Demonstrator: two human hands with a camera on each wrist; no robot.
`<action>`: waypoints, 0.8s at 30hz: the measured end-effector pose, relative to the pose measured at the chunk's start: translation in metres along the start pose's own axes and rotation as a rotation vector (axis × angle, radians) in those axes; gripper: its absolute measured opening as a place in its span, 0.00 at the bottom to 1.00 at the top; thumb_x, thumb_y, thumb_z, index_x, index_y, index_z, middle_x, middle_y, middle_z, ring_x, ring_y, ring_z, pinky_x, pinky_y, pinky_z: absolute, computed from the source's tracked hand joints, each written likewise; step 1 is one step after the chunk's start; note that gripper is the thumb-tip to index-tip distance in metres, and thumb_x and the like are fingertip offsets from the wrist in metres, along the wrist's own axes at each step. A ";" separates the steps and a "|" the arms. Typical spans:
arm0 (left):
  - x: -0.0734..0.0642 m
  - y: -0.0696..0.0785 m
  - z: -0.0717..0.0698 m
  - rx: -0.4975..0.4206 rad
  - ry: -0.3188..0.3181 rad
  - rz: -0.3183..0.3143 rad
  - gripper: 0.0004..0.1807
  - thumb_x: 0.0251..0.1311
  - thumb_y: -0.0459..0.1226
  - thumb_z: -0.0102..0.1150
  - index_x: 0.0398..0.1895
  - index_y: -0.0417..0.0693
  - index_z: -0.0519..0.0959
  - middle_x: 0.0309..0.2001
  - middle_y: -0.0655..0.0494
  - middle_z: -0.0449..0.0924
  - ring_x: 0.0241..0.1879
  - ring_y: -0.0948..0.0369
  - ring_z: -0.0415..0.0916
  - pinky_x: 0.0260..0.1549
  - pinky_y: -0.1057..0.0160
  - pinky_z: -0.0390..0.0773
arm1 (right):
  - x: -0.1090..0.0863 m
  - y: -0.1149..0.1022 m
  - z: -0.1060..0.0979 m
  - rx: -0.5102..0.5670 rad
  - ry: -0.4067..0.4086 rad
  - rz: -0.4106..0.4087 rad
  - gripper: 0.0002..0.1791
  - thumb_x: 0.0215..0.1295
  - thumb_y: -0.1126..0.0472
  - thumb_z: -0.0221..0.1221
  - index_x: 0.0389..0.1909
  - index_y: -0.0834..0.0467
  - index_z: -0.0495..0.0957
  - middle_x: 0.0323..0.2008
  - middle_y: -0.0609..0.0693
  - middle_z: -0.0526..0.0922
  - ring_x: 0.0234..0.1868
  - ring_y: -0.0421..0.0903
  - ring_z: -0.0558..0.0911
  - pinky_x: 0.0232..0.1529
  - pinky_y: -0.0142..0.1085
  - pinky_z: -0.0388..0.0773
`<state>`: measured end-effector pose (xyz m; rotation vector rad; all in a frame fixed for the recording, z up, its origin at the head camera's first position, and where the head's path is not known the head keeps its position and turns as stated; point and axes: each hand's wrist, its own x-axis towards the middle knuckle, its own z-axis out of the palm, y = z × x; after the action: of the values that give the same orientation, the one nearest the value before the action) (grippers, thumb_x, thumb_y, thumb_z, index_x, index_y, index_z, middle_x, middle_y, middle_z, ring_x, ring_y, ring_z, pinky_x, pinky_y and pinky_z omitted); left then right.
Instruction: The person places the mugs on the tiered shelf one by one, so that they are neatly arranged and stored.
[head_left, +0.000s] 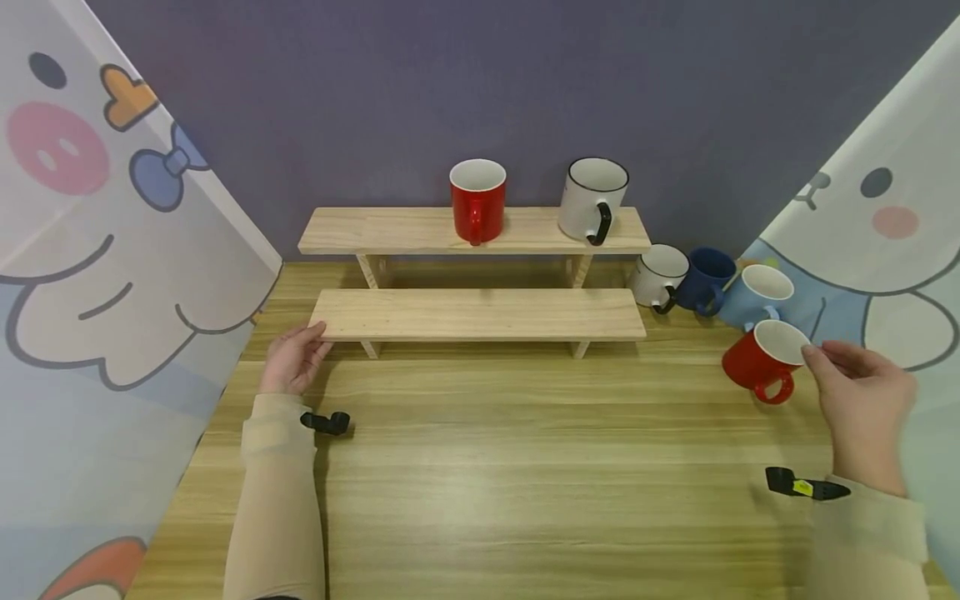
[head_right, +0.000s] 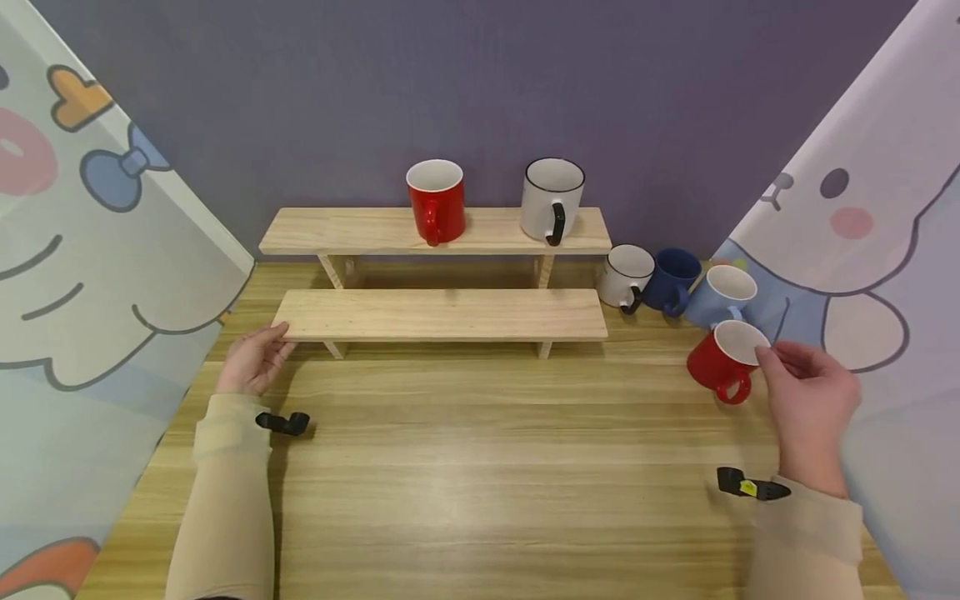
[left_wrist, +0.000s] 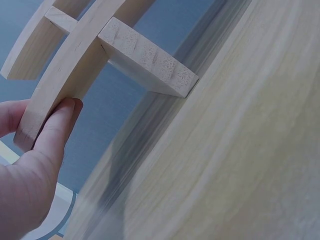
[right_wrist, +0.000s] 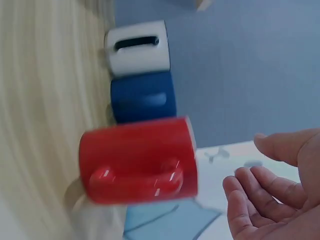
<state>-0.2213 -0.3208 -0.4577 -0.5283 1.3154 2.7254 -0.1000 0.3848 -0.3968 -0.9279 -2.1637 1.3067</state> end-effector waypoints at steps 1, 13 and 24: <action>0.000 0.000 0.000 -0.008 -0.004 -0.001 0.03 0.70 0.26 0.60 0.43 0.36 0.81 0.37 0.46 0.83 0.35 0.59 0.84 0.46 0.69 0.83 | 0.000 0.004 -0.003 -0.002 0.002 0.030 0.23 0.66 0.52 0.69 0.59 0.54 0.82 0.34 0.30 0.76 0.37 0.29 0.74 0.32 0.13 0.71; 0.000 -0.001 0.000 -0.019 -0.012 0.007 0.03 0.70 0.25 0.60 0.43 0.35 0.81 0.38 0.45 0.84 0.37 0.58 0.85 0.47 0.69 0.83 | 0.014 0.047 -0.025 -0.144 -0.295 0.061 0.24 0.68 0.40 0.64 0.53 0.53 0.81 0.28 0.25 0.80 0.35 0.28 0.74 0.45 0.35 0.71; 0.000 -0.001 0.000 -0.026 -0.025 0.013 0.04 0.69 0.25 0.60 0.44 0.35 0.80 0.39 0.45 0.84 0.39 0.58 0.85 0.48 0.68 0.83 | 0.028 0.059 -0.015 -0.188 -0.514 0.006 0.43 0.72 0.37 0.57 0.58 0.79 0.73 0.32 0.29 0.80 0.33 0.24 0.81 0.36 0.19 0.79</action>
<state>-0.2208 -0.3202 -0.4588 -0.4878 1.2840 2.7540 -0.0906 0.4336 -0.4419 -0.7187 -2.7115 1.4883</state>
